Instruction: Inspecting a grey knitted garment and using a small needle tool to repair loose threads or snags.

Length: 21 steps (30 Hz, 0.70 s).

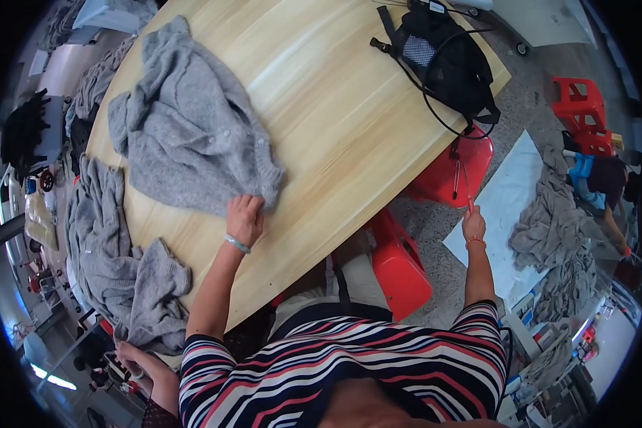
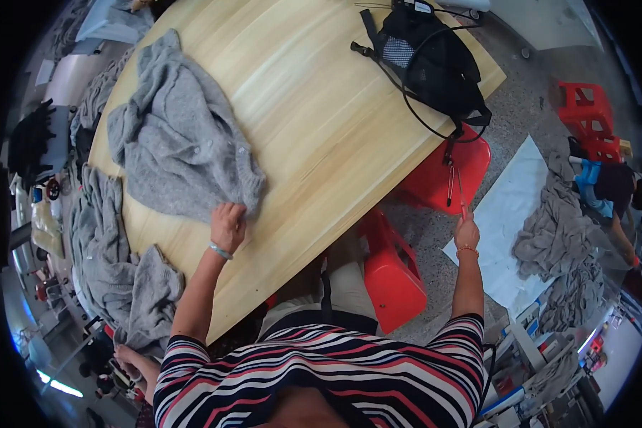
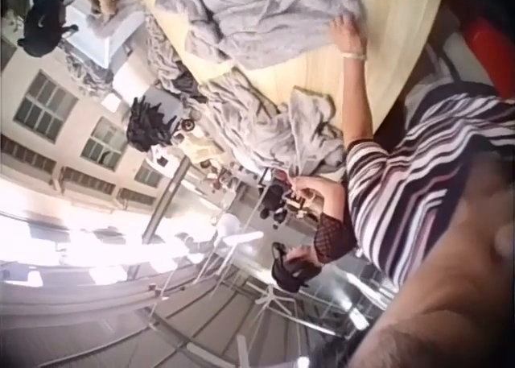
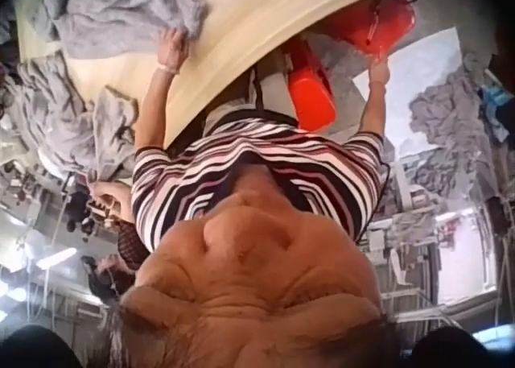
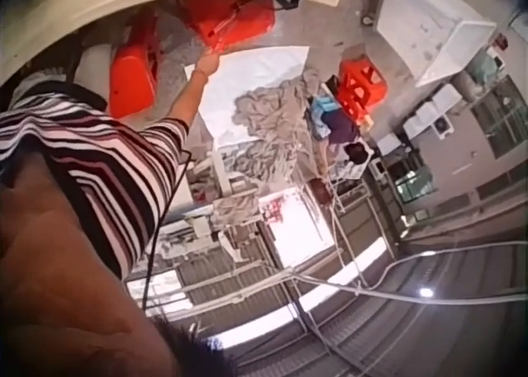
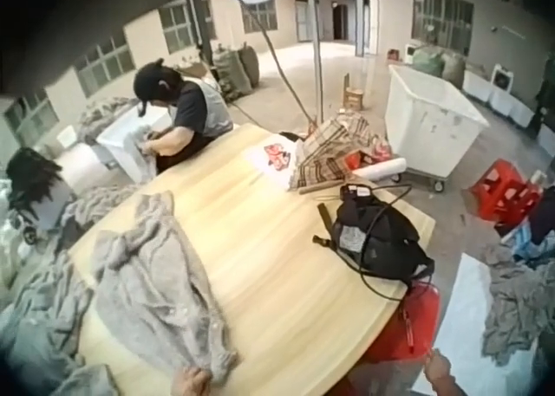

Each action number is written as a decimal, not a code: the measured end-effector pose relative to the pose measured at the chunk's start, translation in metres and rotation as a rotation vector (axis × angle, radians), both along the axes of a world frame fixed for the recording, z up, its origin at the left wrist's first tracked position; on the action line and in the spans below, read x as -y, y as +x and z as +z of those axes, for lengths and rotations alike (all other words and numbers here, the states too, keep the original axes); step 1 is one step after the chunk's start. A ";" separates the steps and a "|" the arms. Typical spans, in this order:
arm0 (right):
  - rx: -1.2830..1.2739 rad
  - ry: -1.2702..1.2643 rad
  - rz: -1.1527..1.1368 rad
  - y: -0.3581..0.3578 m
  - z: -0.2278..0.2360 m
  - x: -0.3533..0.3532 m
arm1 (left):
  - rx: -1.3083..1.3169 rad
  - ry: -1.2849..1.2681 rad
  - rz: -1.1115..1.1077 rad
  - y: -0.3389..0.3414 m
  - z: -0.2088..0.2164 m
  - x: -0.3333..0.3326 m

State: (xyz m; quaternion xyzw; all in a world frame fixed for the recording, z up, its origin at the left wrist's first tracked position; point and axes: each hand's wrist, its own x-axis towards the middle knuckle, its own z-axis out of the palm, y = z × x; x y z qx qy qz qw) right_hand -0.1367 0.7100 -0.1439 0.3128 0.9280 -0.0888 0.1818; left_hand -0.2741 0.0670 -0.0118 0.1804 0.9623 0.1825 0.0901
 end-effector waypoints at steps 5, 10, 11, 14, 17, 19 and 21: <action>-0.118 0.074 -0.013 0.065 0.050 0.009 | 0.231 -0.006 -0.059 0.098 0.029 0.011; -0.306 0.083 0.155 0.094 0.131 0.049 | -0.165 0.182 0.260 0.095 0.061 -0.024; -0.349 0.010 0.204 0.094 0.145 0.062 | -0.203 0.178 0.284 0.089 0.057 -0.031; -0.388 -0.290 0.129 0.073 0.186 0.131 | -0.223 0.099 0.323 0.076 0.016 -0.030; -0.205 -0.548 0.271 0.041 0.216 0.197 | -0.210 0.036 0.292 0.072 -0.011 -0.018; -0.147 -0.557 0.522 0.023 0.233 0.234 | -0.188 0.073 0.253 0.073 -0.020 -0.015; -0.181 -0.549 0.656 0.008 0.237 0.266 | -0.191 0.064 0.240 0.075 -0.017 -0.018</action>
